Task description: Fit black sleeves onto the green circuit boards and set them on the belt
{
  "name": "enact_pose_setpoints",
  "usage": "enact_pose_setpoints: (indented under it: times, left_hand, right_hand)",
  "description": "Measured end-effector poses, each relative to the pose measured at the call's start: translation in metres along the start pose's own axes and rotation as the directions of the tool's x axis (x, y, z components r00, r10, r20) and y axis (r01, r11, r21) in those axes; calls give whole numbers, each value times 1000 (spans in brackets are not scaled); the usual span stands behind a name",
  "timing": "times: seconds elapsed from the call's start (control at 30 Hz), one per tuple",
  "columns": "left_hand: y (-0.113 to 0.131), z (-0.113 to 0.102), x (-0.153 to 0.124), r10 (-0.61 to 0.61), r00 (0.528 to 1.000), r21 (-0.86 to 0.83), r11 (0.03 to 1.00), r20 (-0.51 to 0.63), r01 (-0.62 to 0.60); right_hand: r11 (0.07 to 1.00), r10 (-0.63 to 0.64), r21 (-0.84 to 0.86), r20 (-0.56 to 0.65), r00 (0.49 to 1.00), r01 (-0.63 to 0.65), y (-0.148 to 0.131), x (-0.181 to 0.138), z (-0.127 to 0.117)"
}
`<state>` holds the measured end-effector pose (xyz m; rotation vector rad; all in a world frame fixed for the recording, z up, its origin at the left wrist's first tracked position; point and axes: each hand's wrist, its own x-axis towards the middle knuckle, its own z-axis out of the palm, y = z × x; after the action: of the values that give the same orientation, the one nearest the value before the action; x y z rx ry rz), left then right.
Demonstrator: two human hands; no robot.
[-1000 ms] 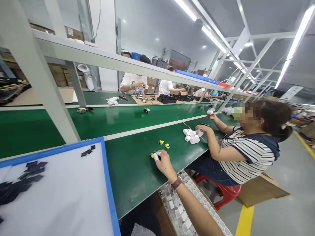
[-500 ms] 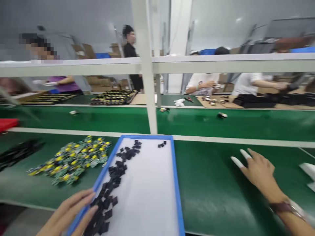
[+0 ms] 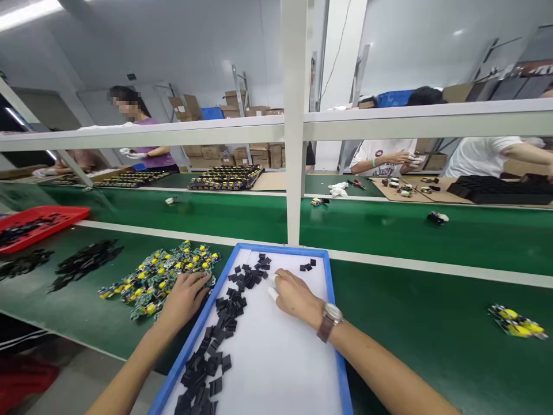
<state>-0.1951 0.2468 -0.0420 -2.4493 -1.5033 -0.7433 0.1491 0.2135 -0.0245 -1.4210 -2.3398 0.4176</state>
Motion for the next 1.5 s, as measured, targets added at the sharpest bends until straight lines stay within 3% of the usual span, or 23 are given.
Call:
enact_pose_setpoints:
  times: [0.13, 0.3, 0.47, 0.6, 0.67, 0.73, 0.8, 0.93, 1.03, 1.1, 1.33, 1.43, 1.5]
  left_hand:
    - [-6, 1, -2, 12, 1000, -30, 999, -28, -13]
    - [-9, 1, -7, -13, 999, -116, 993, -47, 7]
    - [-9, 1, -7, -127, 989, -266, 958, -74, 103]
    - [15, -23, -12, -289, 951, -410, 885, -108, 222]
    - [44, -42, -17, -380, 922, -547, 787, -66, 285]
    - [82, -59, -25, -510, 857, -746, 543, 71, 385]
    - [121, -71, -37, -544, 819, -824, 370, 182, 429]
    - [177, -79, -68, -523, 755, -834, 142, 395, 534]
    - [200, -77, -87, -535, 675, -822, -68, 508, 565]
    - [212, -74, -93, -512, 658, -819, -186, 553, 544]
    - [242, -64, -96, -385, 631, -738, -409, 673, 537]
    - [245, -66, -96, -354, 634, -723, -415, 688, 552]
    - [244, -65, -97, -336, 665, -742, -382, 667, 551]
  right_hand:
    - [992, 126, -13, 18, 992, -126, 0, 37, 14]
    - [983, 175, 56, 15, 985, -175, 0, 40, 12]
    - [979, 143, 144, 8, 990, -142, 3, 0, -11]
    - [977, 95, 191, 32, 995, -99, -1, -61, -29]
    - [976, 76, 197, 77, 994, -90, -4, -88, -33]
    - [978, 81, 181, 128, 988, -104, -5, -105, -32]
    - [980, 117, 141, 156, 981, -140, -3, -114, -29]
    - [982, 178, 40, 122, 976, -184, -1, -127, -27]
    - [985, 174, -10, 94, 980, -174, -8, -138, -29]
    - [984, 174, -37, 77, 982, -172, -14, -140, -26]
    - [992, 125, 20, 19, 992, -126, -25, -120, -6]
    - [991, 37, 132, -4, 999, -36, -28, -127, -8]
    - [958, -22, 283, -66, 998, 40, -33, -140, -11]
